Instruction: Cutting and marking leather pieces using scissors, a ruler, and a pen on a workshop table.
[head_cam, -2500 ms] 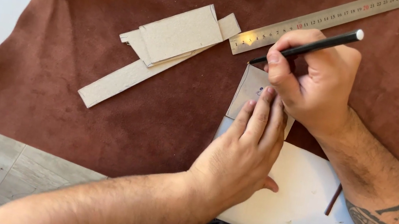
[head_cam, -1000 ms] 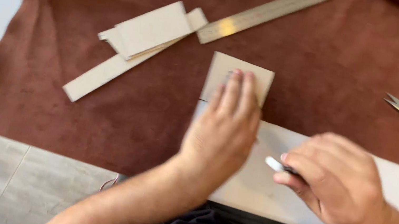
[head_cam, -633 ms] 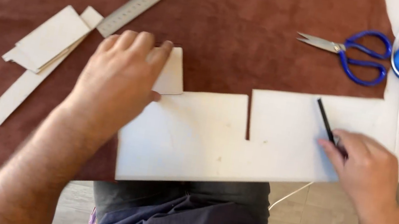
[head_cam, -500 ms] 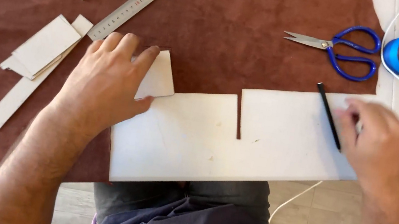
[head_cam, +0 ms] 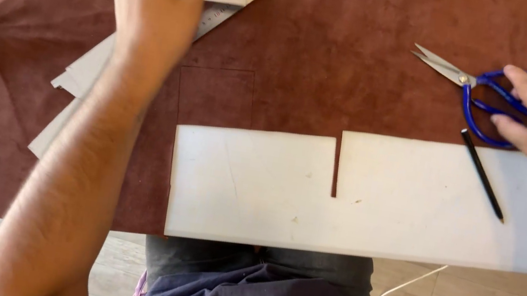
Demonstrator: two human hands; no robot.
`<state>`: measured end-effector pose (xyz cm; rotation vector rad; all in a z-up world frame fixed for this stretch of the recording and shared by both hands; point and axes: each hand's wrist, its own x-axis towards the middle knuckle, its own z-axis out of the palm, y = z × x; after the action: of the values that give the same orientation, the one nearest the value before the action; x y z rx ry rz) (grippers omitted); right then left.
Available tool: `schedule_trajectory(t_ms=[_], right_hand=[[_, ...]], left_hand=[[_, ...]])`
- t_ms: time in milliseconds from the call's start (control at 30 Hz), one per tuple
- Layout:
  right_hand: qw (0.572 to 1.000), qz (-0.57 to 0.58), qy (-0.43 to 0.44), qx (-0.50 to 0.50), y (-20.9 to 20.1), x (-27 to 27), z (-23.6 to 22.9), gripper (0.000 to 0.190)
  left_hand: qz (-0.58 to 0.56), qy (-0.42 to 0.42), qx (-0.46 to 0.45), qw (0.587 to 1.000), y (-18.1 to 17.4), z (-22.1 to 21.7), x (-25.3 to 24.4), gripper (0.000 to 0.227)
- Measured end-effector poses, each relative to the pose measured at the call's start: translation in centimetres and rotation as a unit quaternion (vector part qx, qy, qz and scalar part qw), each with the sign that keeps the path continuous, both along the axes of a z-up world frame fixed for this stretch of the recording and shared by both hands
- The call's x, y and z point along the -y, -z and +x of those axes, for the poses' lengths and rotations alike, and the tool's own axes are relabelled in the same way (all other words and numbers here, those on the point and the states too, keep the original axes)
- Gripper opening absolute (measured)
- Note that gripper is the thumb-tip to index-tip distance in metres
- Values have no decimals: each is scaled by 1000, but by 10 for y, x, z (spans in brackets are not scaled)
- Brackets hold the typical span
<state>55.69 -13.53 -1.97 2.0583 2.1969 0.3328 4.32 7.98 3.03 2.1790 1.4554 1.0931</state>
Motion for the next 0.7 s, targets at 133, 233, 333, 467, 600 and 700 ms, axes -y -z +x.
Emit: schedule_trajectory(t_ms=[133, 233, 333, 467, 600, 700], right_hand=[[996, 29, -75, -39, -8, 2, -5, 70], [979, 24, -67, -189, -31, 24, -35, 73], [884, -65, 54, -461, -55, 51, -102, 111], [724, -176, 119, -656, -67, 80, -196, 115], [462, -224, 61, -856, -70, 83, -294, 92], [427, -218, 123, -869, -59, 85, -330, 71]], left_hand=[[126, 157, -91, 975, 3, -18, 32, 29], [115, 258, -186, 941, 20, -42, 57, 31], [95, 351, -188, 912, 31, -54, 73, 36], [204, 365, -218, 882, 25, -51, 77, 12], [330, 390, -254, 821, 24, -44, 74, 32], [368, 378, -207, 824, 28, -36, 75, 35]])
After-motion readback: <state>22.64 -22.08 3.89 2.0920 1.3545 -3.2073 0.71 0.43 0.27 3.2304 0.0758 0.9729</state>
